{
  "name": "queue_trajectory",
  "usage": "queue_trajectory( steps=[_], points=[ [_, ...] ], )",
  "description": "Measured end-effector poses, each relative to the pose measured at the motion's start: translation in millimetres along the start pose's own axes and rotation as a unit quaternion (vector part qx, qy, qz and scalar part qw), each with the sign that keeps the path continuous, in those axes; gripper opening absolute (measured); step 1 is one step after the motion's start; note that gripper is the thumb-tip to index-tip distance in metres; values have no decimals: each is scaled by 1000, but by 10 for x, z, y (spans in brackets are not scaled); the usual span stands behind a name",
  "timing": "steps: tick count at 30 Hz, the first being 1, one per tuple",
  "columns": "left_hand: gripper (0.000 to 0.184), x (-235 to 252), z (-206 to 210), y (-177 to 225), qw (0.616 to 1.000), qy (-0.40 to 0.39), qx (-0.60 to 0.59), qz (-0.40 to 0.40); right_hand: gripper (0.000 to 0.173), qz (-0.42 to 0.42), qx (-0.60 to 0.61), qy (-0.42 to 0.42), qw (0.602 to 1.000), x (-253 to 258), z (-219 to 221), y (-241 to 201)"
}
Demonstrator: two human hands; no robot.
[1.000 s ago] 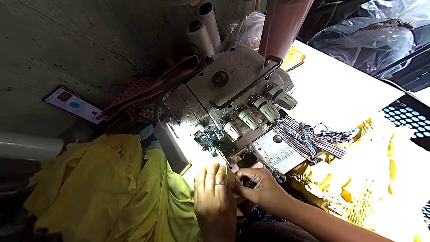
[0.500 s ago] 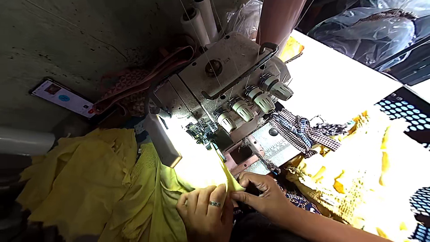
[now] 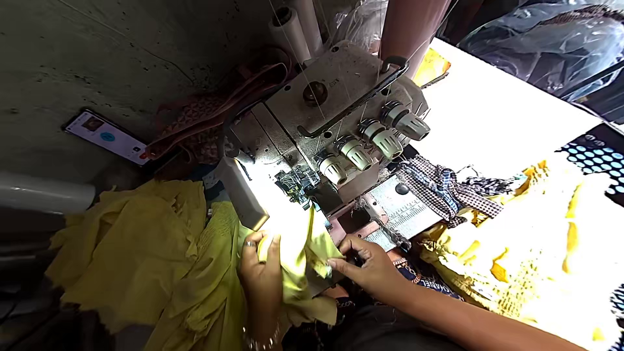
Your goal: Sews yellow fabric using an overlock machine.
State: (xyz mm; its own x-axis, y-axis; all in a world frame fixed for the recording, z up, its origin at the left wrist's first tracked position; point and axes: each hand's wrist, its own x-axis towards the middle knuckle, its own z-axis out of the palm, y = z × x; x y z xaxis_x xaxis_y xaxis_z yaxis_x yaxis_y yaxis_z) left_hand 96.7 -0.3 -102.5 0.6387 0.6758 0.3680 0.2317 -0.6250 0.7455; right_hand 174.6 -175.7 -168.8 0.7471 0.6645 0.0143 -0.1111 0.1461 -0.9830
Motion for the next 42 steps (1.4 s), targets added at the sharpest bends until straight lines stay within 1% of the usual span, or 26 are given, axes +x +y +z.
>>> queue_trajectory(
  steps=[2,3,5,6,8,9,10,12,14,16,19,22,26,30,37,42],
  points=[
    [23,337,3,-167,999,-38,-8,4,16,-7,-24,18,1000,89,82,56],
    [22,519,-14,-231,998,-63,-2,8,16,-12,-25,14,1000,101,143,60],
    [18,785,-95,-240,994,-99,50,19,16,-25,-11,0,1000,92,274,46],
    [19,829,-153,-156,991,-95,93,26,18,-29,1,-4,1000,78,308,36],
    [23,713,-307,174,985,-73,153,39,24,-26,19,-2,999,45,296,15],
    [25,588,-374,285,983,-60,162,57,25,-25,17,0,1000,32,259,-1],
    [26,453,-412,321,984,-48,149,83,26,-28,10,-2,1000,29,210,-29],
    [28,238,-401,290,987,-26,75,138,29,-36,-15,-6,999,53,104,-109],
    [28,92,-376,304,985,-21,29,170,25,-47,-34,8,998,96,49,-165],
    [25,-51,-359,407,982,-43,31,179,22,-52,-34,5,998,87,16,-194],
    [13,-340,-233,520,977,-106,40,180,17,-48,-6,-3,999,-17,12,-209],
    [12,-530,-26,453,969,-107,83,208,6,-35,26,8,999,-95,19,-182],
    [15,-602,16,406,961,-94,130,224,6,-42,44,15,998,-163,-8,-123],
    [15,-617,34,375,957,-79,148,236,7,-43,42,9,998,-185,-46,-118],
    [17,-659,80,407,955,-66,172,231,12,-98,14,-2,995,-189,-77,-68],
    [20,-740,117,464,944,-58,222,237,13,-90,33,-14,995,-190,-95,-88]
  ],
)
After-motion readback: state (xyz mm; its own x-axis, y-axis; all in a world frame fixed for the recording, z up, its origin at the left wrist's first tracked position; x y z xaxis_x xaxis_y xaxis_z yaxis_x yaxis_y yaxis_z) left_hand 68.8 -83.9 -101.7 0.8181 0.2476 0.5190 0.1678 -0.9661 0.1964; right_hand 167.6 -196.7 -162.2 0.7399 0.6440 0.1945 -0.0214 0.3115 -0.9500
